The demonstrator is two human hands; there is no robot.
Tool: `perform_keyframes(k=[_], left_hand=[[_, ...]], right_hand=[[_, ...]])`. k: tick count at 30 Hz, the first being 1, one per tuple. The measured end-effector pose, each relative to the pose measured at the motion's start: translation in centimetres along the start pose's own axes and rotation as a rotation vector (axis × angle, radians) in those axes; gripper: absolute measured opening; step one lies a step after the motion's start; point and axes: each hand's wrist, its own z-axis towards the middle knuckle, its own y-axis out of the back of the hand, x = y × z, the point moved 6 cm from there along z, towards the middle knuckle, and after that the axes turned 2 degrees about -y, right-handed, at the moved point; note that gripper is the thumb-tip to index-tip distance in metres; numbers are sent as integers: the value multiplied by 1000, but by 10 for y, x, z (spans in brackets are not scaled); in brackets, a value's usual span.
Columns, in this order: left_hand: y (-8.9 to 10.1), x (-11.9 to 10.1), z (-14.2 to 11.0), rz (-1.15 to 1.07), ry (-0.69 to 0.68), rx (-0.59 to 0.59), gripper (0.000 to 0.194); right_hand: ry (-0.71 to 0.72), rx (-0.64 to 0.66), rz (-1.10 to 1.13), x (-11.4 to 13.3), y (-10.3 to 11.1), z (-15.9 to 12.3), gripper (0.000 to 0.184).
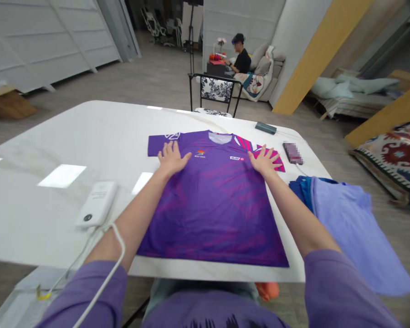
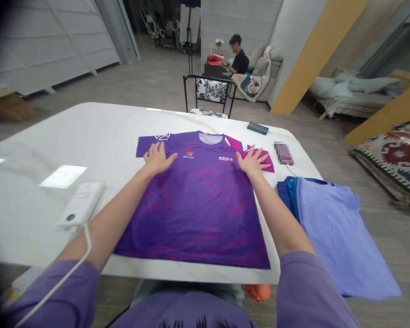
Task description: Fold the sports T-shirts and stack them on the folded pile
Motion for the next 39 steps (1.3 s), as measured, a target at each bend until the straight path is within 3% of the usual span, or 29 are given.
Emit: perform_keyframes(k=[4, 8, 10, 13, 18, 23, 25, 30, 35, 39], left_hand=[[6, -9, -134, -1, -41, 56, 85], [27, 28, -253, 42, 50, 7, 66], [40, 53, -292, 84, 112, -28, 59], [54, 85, -327, 129, 185, -28, 46], [58, 113, -340, 46, 228, 73, 28], [53, 115, -330, -139, 150, 104, 10], [49, 115, -327, -246, 148, 104, 2], [40, 118, -327, -430, 181, 61, 8], [31, 123, -327, -444, 129, 34, 5], [35, 116, -321, -592, 46, -60, 13]], right_hand=[[312, 57, -81, 68, -5, -96, 109], [665, 163, -116, 150, -21, -182, 90], [776, 237, -100, 193, -33, -209, 74], [864, 339, -77, 263, -55, -230, 54], [852, 299, -31, 384, -85, -230, 44], [728, 194, 17, 466, -111, -207, 65], [683, 149, 28, 483, -119, -197, 74], [651, 132, -13, 509, -141, -180, 82], [710, 237, -45, 529, -153, -168, 49], [742, 258, 45, 528, -140, -149, 39]])
